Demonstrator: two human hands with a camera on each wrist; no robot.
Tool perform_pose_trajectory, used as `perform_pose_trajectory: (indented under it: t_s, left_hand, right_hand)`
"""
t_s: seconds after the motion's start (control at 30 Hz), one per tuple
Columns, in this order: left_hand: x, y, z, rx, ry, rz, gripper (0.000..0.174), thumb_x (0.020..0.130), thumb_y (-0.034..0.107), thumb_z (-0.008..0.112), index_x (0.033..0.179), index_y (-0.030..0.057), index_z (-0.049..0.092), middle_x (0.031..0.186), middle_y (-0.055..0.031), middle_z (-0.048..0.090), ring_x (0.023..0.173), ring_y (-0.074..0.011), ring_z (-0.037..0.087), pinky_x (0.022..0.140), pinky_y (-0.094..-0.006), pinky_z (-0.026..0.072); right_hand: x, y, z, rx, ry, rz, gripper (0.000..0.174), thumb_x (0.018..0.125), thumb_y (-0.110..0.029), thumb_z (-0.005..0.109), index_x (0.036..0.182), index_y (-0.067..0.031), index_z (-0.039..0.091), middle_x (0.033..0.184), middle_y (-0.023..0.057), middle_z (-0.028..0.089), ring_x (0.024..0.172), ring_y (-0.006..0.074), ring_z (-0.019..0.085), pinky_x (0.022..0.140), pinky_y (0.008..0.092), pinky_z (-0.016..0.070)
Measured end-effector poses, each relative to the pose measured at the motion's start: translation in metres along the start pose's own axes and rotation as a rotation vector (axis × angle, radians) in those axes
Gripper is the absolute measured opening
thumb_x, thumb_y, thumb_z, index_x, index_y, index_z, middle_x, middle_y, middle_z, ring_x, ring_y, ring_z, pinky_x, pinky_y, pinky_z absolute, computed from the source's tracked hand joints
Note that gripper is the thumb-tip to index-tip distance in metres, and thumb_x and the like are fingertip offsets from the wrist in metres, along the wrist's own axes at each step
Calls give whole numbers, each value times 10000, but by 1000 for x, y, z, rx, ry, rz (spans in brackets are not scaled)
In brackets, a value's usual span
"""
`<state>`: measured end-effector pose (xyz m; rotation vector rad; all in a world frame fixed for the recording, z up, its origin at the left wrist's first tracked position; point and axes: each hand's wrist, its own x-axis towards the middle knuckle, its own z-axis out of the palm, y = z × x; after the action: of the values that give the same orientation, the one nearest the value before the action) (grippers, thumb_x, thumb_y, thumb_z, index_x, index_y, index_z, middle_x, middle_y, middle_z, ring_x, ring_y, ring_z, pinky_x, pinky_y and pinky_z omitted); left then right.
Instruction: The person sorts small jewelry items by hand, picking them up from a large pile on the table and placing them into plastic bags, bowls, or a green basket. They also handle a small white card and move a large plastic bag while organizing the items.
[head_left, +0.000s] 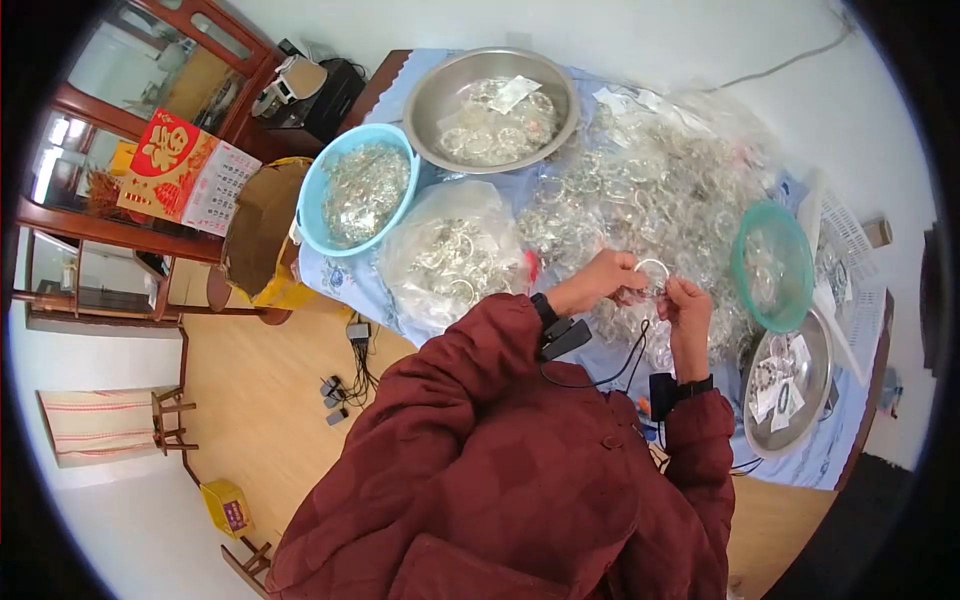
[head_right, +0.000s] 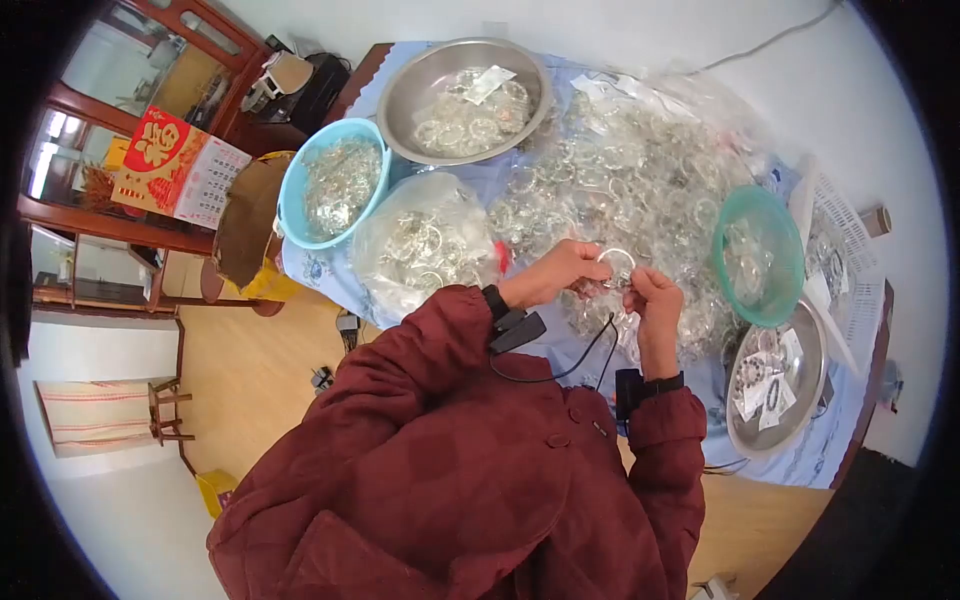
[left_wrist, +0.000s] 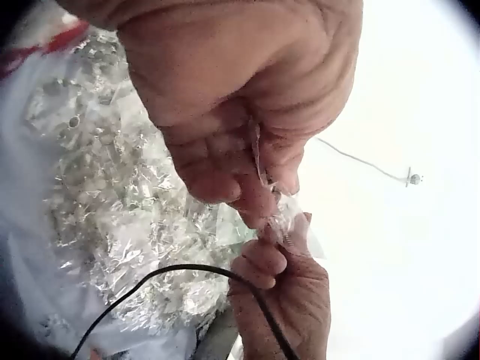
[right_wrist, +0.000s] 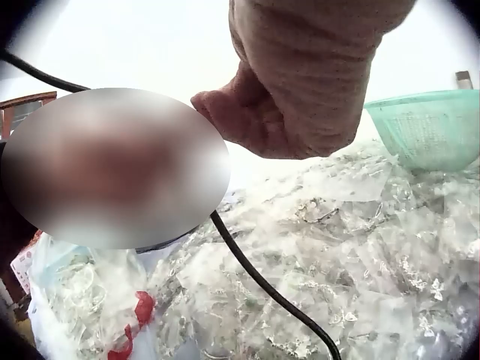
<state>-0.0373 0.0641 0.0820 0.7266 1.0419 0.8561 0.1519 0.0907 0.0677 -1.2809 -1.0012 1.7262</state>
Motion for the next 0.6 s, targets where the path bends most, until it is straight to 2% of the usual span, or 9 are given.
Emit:
perform_pose_trajectory:
  t_s: [0.07,0.17,0.23,0.37,0.43,0.5,0.6]
  left_hand:
    - [3,-6,1,-48,-33,-30,166,780,200,618,813,37,609,722,-24,604,628,-103,560,537,-257,452]
    - [6,-8,1,-80,-49,46,165,844,168,566,929,37,615,805,-3,605,659,-84,536,592,-220,440]
    - [15,-13,-5,27,-67,113,202,853,150,548,1009,35,604,876,-2,607,735,-81,551,629,-213,441]
    - [12,3,7,-72,-76,127,254,856,119,526,1075,-4,564,957,-40,607,863,-113,573,733,-256,480]
    - [10,11,19,-99,-75,102,239,850,111,528,1054,-7,570,932,-40,606,830,-112,575,714,-253,481]
    - [5,16,27,-156,-13,68,210,837,95,532,1011,-11,581,880,-40,606,764,-110,579,677,-248,482]
    - [7,7,22,-74,-45,50,185,831,111,548,972,-1,591,844,-45,614,726,-108,580,642,-241,479]
  right_hand:
    - [2,3,-4,62,-58,6,194,817,-203,604,835,-9,606,671,43,577,539,126,548,492,237,433]
    - [2,4,-9,132,-42,10,247,831,-235,590,888,5,598,693,54,589,564,134,564,506,244,448]
    - [-6,-4,-8,221,-7,23,285,850,-277,561,908,2,582,714,57,593,582,144,572,525,255,466]
    - [-13,-13,-11,299,-11,18,330,871,-324,516,946,-7,573,749,59,598,622,150,587,572,266,494]
    - [-11,-14,-11,341,-57,74,309,863,-288,536,972,0,571,775,56,605,619,132,579,576,271,497]
    - [-13,-16,-9,297,-33,41,287,855,-264,549,959,2,578,773,53,608,616,127,576,574,265,493]
    - [-20,-13,-10,203,25,-5,244,837,-216,576,934,7,593,769,48,613,609,115,569,569,254,487]
